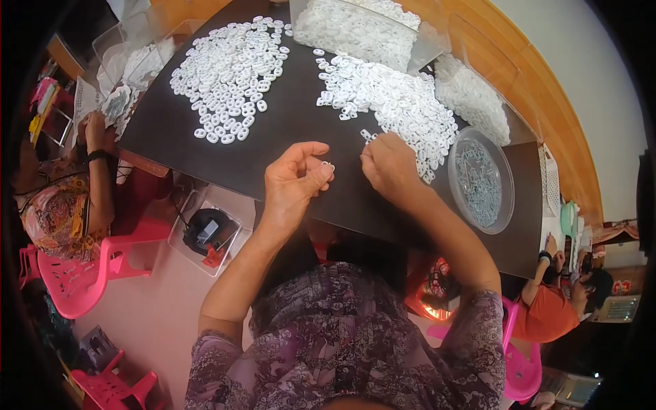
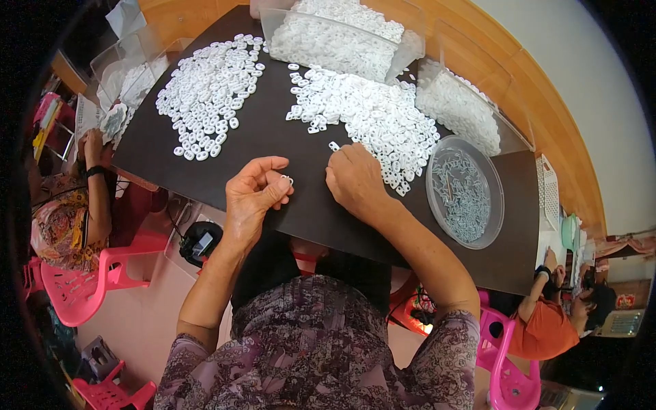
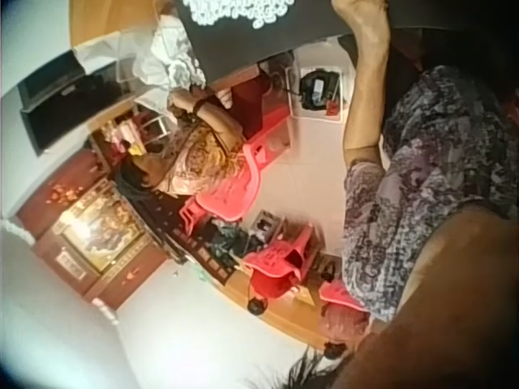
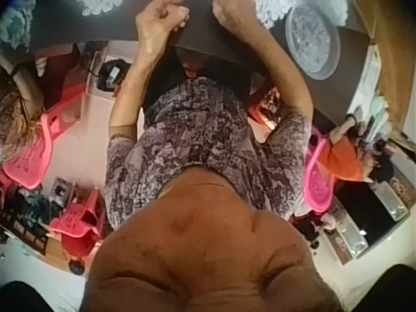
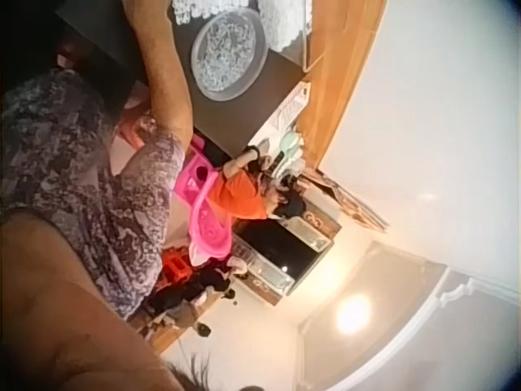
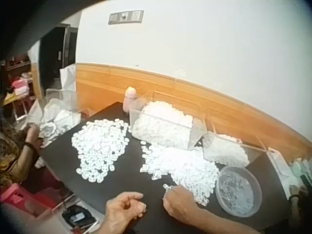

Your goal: Manually sorting small white plastic components at a workstation.

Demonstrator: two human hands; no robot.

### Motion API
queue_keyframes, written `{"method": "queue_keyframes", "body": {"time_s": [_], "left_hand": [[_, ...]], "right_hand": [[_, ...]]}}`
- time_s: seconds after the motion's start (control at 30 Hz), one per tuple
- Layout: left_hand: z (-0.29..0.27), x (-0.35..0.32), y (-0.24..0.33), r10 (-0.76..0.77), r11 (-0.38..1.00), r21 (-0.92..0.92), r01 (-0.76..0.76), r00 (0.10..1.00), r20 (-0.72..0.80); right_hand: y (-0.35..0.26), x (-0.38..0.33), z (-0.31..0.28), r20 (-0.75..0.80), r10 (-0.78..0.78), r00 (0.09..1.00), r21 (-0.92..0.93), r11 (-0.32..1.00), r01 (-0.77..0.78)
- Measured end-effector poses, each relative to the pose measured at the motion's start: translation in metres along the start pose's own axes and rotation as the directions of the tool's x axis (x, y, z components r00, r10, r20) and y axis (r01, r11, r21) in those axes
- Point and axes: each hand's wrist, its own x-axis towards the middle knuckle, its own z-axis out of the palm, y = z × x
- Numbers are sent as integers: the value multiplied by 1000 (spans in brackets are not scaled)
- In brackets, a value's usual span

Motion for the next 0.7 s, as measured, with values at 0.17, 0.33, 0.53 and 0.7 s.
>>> {"method": "queue_keyframes", "body": {"time_s": [0.17, 0.33, 0.53, 0.7], "left_hand": [[-1, -2, -1, -41, 998, -40, 41, 999, -1], [1, -6, -1, -32, 997, -72, 33, 999, 11], [3, -11, -2, -44, 993, -105, 46, 999, 21], [-1, -12, -2, -20, 996, -84, 26, 998, 61]], "right_hand": [[-26, -3, -13, -26, 103, 994, 126, 987, -99], [-51, 0, -26, 298, 401, 866, 549, 670, -499], [-61, 0, -23, 307, 382, 872, 653, 582, -485], [-64, -1, -22, 293, 389, 873, 685, 552, -475]]}}
